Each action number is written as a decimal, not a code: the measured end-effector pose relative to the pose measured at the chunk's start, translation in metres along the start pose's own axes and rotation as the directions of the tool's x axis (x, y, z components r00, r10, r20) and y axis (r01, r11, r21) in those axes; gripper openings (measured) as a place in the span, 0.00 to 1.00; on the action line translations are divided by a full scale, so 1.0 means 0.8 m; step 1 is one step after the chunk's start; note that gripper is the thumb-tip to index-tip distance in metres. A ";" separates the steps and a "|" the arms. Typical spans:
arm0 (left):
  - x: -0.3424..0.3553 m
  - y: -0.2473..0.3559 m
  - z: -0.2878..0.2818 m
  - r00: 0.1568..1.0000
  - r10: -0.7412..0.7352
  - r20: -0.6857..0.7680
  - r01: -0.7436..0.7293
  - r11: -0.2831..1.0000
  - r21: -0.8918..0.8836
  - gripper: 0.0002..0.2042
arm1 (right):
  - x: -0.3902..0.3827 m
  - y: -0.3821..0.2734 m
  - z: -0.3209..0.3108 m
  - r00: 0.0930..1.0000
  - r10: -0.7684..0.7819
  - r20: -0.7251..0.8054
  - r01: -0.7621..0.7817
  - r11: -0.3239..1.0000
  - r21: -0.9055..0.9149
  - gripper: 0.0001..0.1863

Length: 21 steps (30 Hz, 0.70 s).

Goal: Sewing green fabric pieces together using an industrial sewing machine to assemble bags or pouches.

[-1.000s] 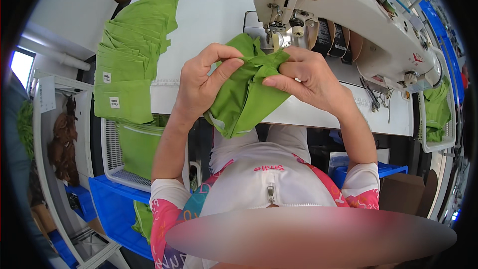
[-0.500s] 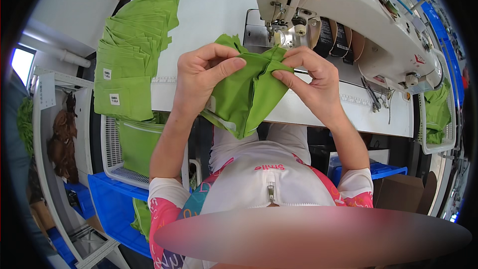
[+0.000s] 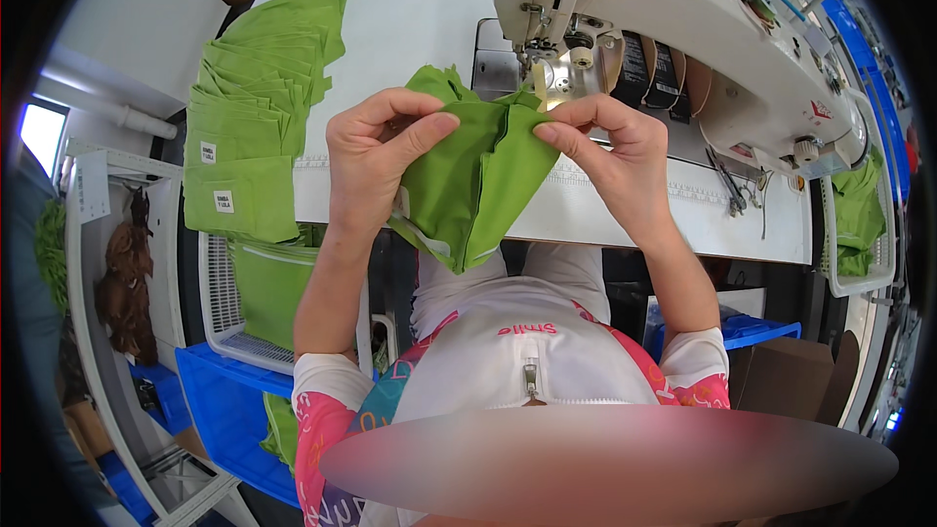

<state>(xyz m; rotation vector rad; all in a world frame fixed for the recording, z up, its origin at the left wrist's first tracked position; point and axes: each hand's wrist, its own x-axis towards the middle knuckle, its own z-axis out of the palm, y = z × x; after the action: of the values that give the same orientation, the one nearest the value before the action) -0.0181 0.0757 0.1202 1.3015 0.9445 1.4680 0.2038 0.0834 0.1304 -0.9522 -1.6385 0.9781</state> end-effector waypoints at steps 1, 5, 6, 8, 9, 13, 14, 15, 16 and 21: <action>0.000 0.000 -0.001 1.000 -0.001 -0.002 0.001 1.000 0.001 0.05 | 0.000 -0.003 -0.002 1.000 -0.002 0.003 0.002 0.999 -0.046 0.06; 0.004 0.000 -0.007 0.997 0.043 0.063 -0.046 0.998 0.040 0.04 | 0.000 -0.003 -0.010 1.000 -0.012 0.028 0.014 0.998 -0.066 0.06; 0.005 0.000 -0.009 0.995 0.030 0.095 -0.034 0.999 0.036 0.04 | 0.001 -0.004 -0.011 0.999 -0.012 0.029 0.014 0.998 -0.066 0.06; 0.005 -0.002 -0.007 0.995 0.023 0.097 -0.023 1.000 -0.006 0.04 | 0.002 -0.005 -0.012 0.998 0.010 0.056 -0.006 0.997 -0.080 0.06; 0.006 -0.002 -0.005 0.995 0.017 0.103 -0.013 0.999 -0.047 0.04 | 0.002 -0.005 -0.013 0.998 0.010 0.055 -0.006 0.997 -0.080 0.06; 0.009 -0.001 -0.005 0.992 -0.018 0.125 0.030 0.995 -0.091 0.04 | 0.003 -0.004 -0.014 0.998 0.011 0.063 -0.007 0.998 -0.067 0.06; 0.009 -0.002 -0.006 0.991 -0.032 0.132 0.045 0.994 -0.098 0.05 | 0.003 -0.004 -0.013 0.998 0.013 0.060 -0.009 0.998 -0.063 0.06; 0.010 -0.003 -0.007 0.989 -0.046 0.139 0.061 0.992 -0.106 0.05 | 0.004 -0.003 -0.014 0.998 0.012 0.061 -0.008 0.998 -0.063 0.06; 0.011 -0.005 -0.011 0.989 -0.045 0.138 0.060 0.993 -0.106 0.05 | 0.006 0.000 -0.016 0.995 -0.035 0.097 0.042 0.997 -0.070 0.06; 0.022 0.011 -0.063 0.978 -0.172 0.121 0.174 0.985 -0.004 0.05 | 0.026 -0.020 0.018 0.931 -0.296 0.213 0.345 0.906 -0.247 0.11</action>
<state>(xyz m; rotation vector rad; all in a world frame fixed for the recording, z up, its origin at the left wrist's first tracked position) -0.0691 0.0917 0.1259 1.2501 0.9411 1.2467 0.1830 0.0942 0.1493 -0.7591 -2.0434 0.6233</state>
